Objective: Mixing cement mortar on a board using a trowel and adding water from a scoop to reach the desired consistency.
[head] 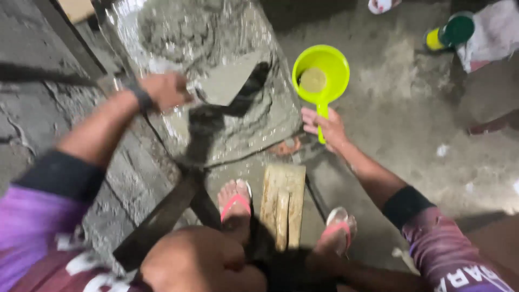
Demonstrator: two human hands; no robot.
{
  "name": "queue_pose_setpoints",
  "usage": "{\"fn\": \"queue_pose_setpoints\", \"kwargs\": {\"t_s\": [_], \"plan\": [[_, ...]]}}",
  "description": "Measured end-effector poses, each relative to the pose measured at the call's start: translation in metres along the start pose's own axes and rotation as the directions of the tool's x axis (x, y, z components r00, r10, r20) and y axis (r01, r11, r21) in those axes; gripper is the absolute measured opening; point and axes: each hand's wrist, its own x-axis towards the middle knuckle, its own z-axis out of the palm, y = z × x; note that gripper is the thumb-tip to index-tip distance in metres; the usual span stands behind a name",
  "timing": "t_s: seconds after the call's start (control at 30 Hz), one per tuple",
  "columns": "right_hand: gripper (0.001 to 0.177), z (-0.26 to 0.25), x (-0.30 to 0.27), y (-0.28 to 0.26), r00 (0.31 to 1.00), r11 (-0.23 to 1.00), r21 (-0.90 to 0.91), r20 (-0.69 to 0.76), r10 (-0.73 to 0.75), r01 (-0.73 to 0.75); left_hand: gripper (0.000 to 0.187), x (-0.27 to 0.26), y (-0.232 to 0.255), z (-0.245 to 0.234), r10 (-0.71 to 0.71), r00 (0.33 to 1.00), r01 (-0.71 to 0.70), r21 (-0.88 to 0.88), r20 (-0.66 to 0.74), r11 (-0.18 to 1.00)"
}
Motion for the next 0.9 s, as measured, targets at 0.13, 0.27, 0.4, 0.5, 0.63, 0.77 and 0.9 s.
{"fn": "queue_pose_setpoints", "kwargs": {"t_s": [0.13,0.27,0.4,0.5,0.63,0.77,0.9], "plan": [[0.044,0.005,0.000,-0.005,0.999,0.998,-0.036,0.031,-0.042,0.043,0.032,-0.062,0.068,0.035,-0.085,0.988,0.148,-0.665,0.127,0.732],[0.044,0.010,-0.006,-0.007,0.999,1.000,0.006,-0.036,-0.022,0.022,0.030,-0.021,0.109,0.120,-0.085,0.996,0.068,-0.857,0.029,0.512],[0.043,0.013,-0.007,-0.005,0.996,0.996,0.090,-0.086,-0.004,0.012,0.043,0.024,0.140,0.142,-0.107,0.993,-0.019,-0.951,-0.054,0.309],[0.042,0.017,-0.009,-0.006,0.996,0.996,0.089,-0.092,-0.008,0.017,0.044,0.069,0.152,0.151,-0.070,0.988,-0.101,-0.923,-0.136,0.371],[0.041,0.019,-0.012,-0.009,0.995,0.997,0.077,-0.098,0.014,-0.006,0.054,0.027,0.175,0.104,-0.131,0.979,-0.055,-0.825,-0.155,0.562],[0.044,0.028,-0.023,-0.014,0.994,0.999,0.039,-0.108,-0.013,0.017,0.059,0.047,0.158,0.118,-0.093,0.973,-0.090,-0.717,-0.212,0.691],[0.045,0.029,-0.022,-0.019,0.994,0.999,0.050,-0.108,-0.016,0.021,0.052,0.099,0.100,0.151,-0.082,0.891,-0.235,-0.607,-0.447,0.759]]}}
